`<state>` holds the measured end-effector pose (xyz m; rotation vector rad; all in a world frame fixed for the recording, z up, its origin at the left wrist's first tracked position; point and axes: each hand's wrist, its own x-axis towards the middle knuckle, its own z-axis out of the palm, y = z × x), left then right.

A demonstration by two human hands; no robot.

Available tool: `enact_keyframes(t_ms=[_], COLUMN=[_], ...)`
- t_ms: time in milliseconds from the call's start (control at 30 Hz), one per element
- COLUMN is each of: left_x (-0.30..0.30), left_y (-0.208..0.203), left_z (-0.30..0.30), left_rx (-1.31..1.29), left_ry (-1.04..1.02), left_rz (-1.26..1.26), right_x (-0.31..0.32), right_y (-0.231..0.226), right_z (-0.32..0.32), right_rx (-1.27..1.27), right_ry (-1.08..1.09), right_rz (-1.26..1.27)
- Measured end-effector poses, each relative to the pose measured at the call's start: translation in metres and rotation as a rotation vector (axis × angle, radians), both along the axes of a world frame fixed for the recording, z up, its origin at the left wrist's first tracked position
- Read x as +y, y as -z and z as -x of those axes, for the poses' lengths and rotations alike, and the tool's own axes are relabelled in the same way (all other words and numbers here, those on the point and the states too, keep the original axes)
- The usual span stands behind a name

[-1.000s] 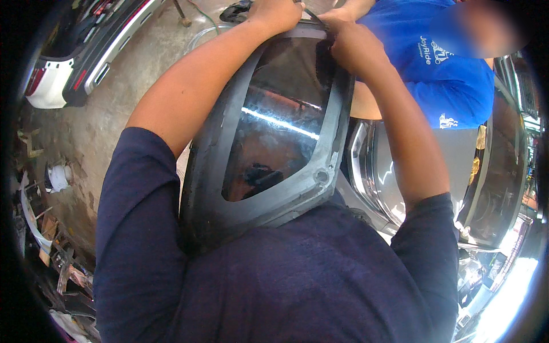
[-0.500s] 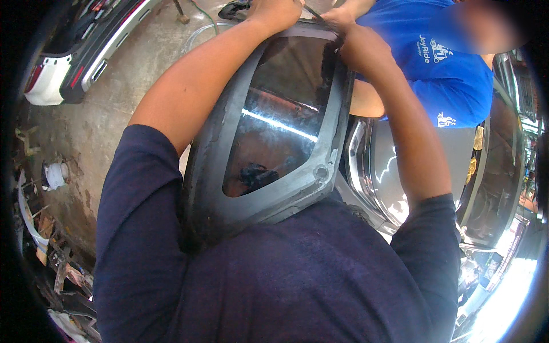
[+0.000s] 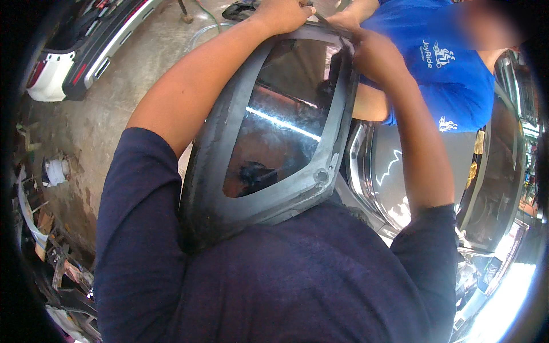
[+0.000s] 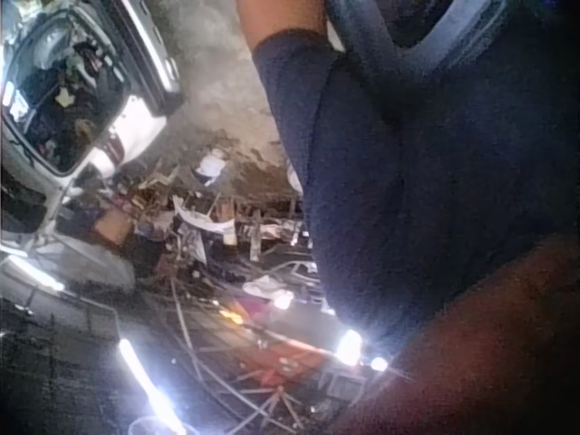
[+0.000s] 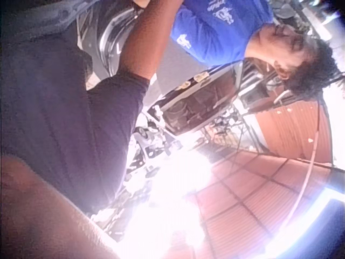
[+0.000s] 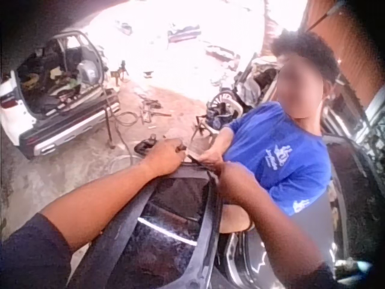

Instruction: The person uses a small green-handled tool to scrape and peel away old sealant or adhesive from the edges of a dark gray plastic automotive part. They work along the perimeter, removing strips of material while another person holds the part steady.

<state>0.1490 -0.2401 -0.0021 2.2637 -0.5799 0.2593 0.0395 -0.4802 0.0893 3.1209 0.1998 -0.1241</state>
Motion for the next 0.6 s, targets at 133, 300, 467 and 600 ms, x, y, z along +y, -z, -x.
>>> enact_keyframes(t_ms=[133, 300, 467, 600], left_x=[0.003, 0.007, 0.0, 0.002], left_y=[-0.007, -0.015, -0.024, -0.038], left_z=[0.0, -0.007, -0.008, -0.003], left_rx=[0.064, 0.161, 0.135, 0.297], left_ry=[0.081, 0.314, 0.321, 0.198], left_rz=[-0.037, -0.152, -0.384, -0.597], right_x=[-0.029, -0.025, -0.009, 0.028], right_y=[-0.006, -0.01, 0.014, 0.019], right_z=[0.021, 0.08, 0.153, 0.2], right_rx=[-0.168, -0.114, -0.136, 0.065], right_ry=[0.025, 0.303, 0.302, 0.413], right_rz=[-0.356, -0.735, -0.787, -1.032])
